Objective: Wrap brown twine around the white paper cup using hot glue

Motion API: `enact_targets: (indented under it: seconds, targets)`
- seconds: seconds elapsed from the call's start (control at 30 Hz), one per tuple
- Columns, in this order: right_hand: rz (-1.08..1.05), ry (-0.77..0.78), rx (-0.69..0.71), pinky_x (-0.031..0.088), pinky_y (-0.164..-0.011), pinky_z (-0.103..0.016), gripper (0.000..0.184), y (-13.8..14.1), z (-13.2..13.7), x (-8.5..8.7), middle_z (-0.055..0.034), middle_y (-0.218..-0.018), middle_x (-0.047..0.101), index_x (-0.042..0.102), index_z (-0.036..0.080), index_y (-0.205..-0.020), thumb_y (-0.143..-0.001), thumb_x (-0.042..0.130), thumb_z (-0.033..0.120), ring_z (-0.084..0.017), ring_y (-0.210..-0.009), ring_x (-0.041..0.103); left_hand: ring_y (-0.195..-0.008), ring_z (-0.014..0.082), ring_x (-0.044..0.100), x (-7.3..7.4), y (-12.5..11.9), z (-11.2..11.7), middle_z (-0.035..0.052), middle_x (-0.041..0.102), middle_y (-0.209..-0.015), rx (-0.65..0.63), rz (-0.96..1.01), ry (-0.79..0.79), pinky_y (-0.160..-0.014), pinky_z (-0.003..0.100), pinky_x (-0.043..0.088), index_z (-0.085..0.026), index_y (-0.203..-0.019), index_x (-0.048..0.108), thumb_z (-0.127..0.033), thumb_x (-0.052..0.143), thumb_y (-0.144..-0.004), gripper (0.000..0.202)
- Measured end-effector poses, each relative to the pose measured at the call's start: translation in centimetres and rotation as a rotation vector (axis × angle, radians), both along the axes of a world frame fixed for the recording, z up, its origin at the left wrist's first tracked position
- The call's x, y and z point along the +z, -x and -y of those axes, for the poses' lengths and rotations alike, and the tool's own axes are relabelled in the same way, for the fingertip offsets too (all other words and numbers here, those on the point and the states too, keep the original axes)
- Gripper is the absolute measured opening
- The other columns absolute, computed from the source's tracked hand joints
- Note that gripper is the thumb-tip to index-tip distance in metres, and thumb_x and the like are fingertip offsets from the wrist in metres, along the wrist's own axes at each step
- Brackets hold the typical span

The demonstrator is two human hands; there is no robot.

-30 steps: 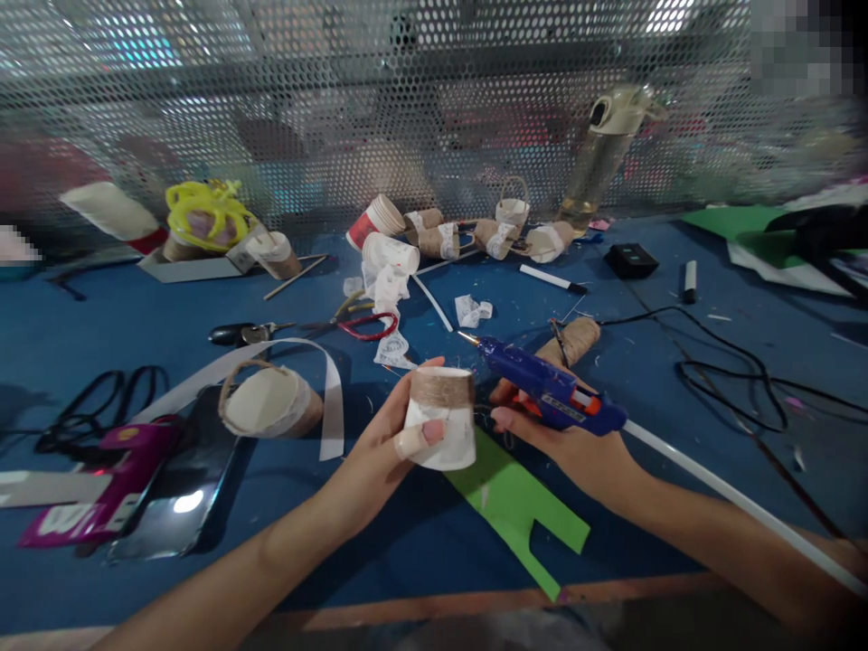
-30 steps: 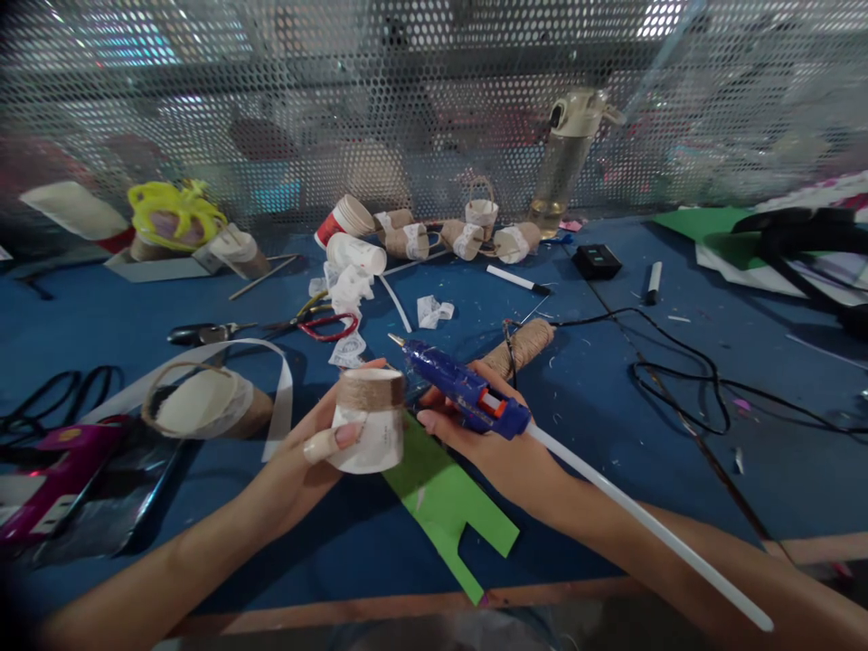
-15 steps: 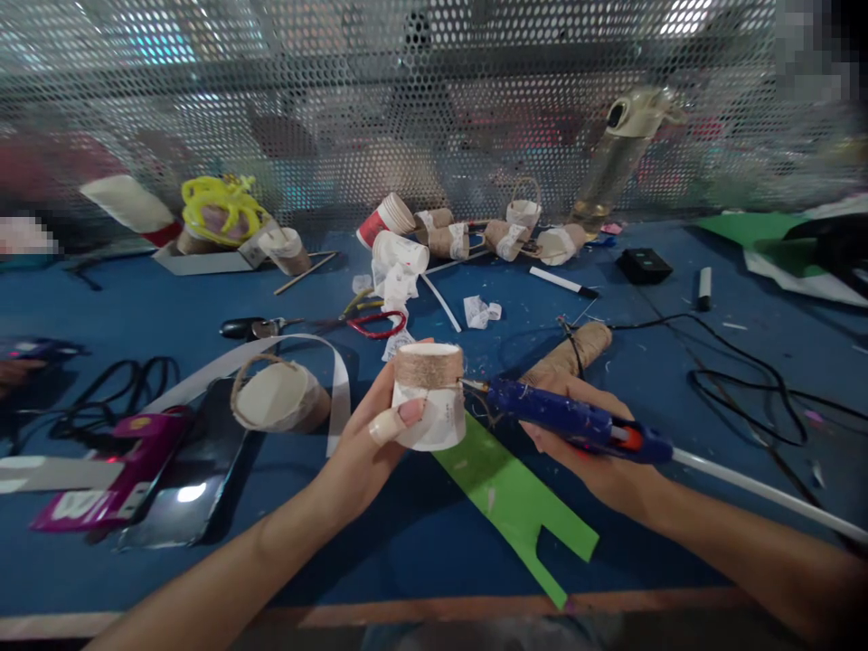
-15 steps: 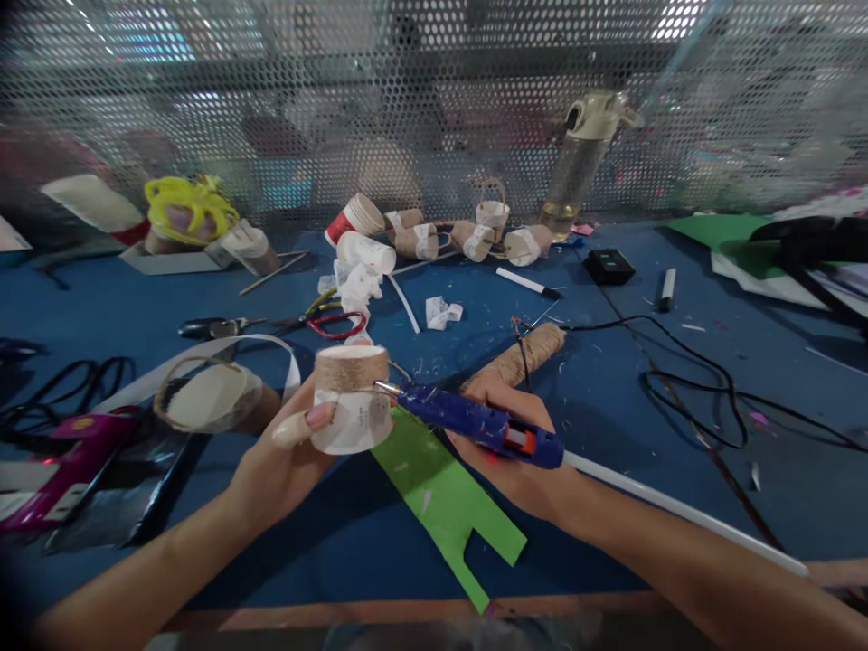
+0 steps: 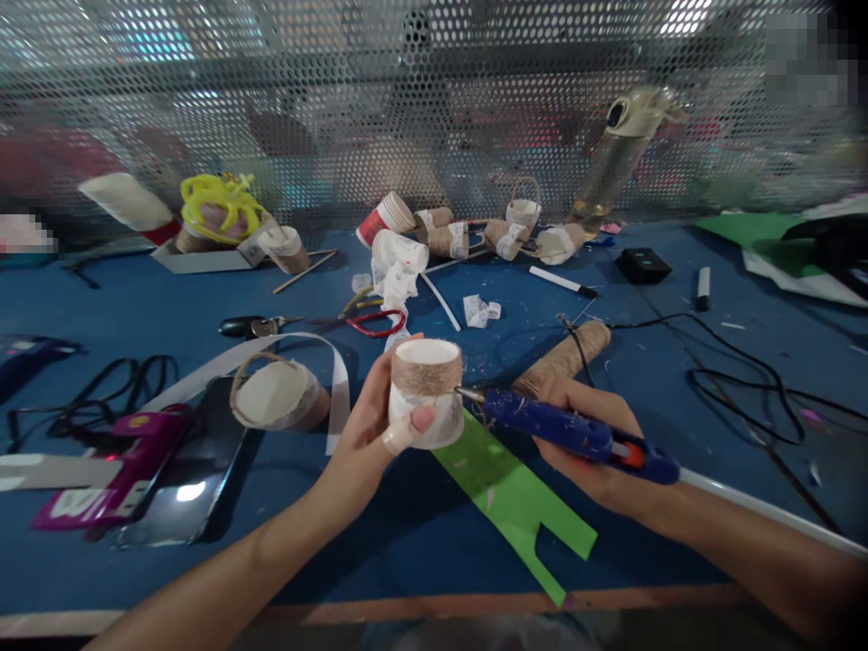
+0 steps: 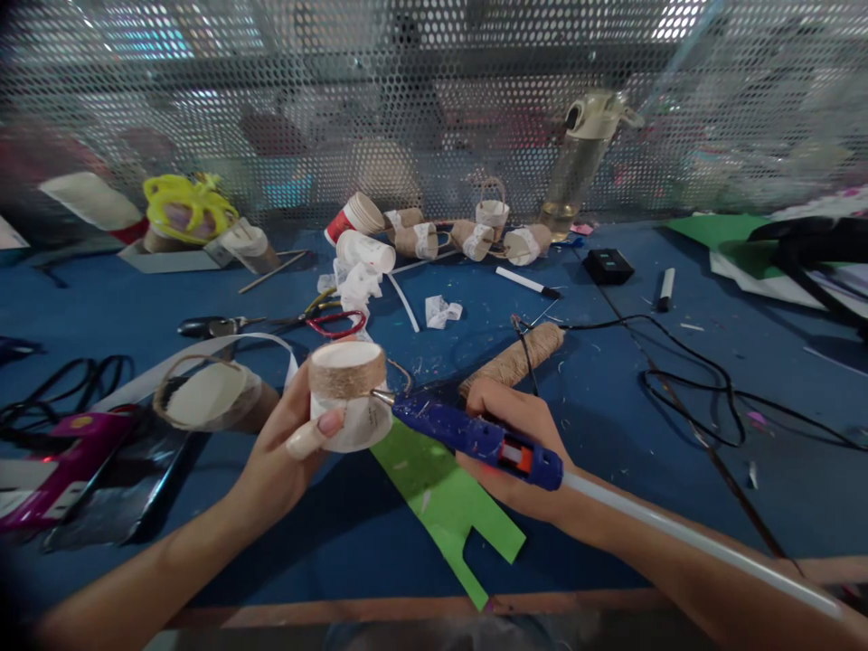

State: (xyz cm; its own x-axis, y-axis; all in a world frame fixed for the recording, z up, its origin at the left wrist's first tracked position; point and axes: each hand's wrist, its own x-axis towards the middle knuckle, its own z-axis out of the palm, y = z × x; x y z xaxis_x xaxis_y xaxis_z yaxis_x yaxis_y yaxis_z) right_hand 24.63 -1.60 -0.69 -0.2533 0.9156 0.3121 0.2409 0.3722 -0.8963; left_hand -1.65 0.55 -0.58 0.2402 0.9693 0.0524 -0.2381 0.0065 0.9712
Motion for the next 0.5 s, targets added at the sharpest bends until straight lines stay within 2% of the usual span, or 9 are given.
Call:
enact_targets:
  seconds: [0.17, 0.33, 0.5]
  targets:
    - [0.023, -0.110, 0.011, 0.031, -0.057, -0.028, 0.029, 0.13, -0.11, 0.12, 0.0066, -0.069, 0.046, 0.044, 0.024, -0.074, -0.078, 0.069, 0.009, -0.011, -0.059, 0.042, -0.134, 0.0273, 0.057, -0.61, 0.37, 0.13, 0.0017, 0.061, -0.147, 0.010, -0.059, -0.058, -0.116, 0.038, 0.044, -0.041, -0.147, 0.056, -0.035, 0.074, -0.091, 0.059]
    - [0.087, -0.102, -0.025, 0.029, -0.058, -0.029, 0.028, 0.03, 0.30, 0.29, 0.0064, -0.068, 0.046, 0.043, 0.024, -0.074, -0.082, 0.068, 0.013, -0.012, -0.060, 0.042, -0.133, 0.0254, 0.057, -0.54, 0.28, 0.09, 0.0006, 0.062, -0.146, 0.008, -0.043, -0.069, -0.113, 0.035, 0.045, -0.041, -0.145, 0.058, -0.033, 0.073, -0.092, 0.055]
    - [0.096, -0.106, -0.084, 0.031, -0.055, -0.027, 0.029, 0.08, 0.19, 0.44, 0.0074, -0.066, 0.046, 0.044, 0.024, -0.072, -0.080, 0.069, 0.011, -0.011, -0.057, 0.042, -0.132, 0.0259, 0.058, -0.34, 0.29, -0.02, 0.0016, 0.062, -0.145, -0.004, -0.006, -0.042, -0.110, 0.034, 0.047, -0.039, -0.145, 0.057, -0.035, 0.073, -0.092, 0.056]
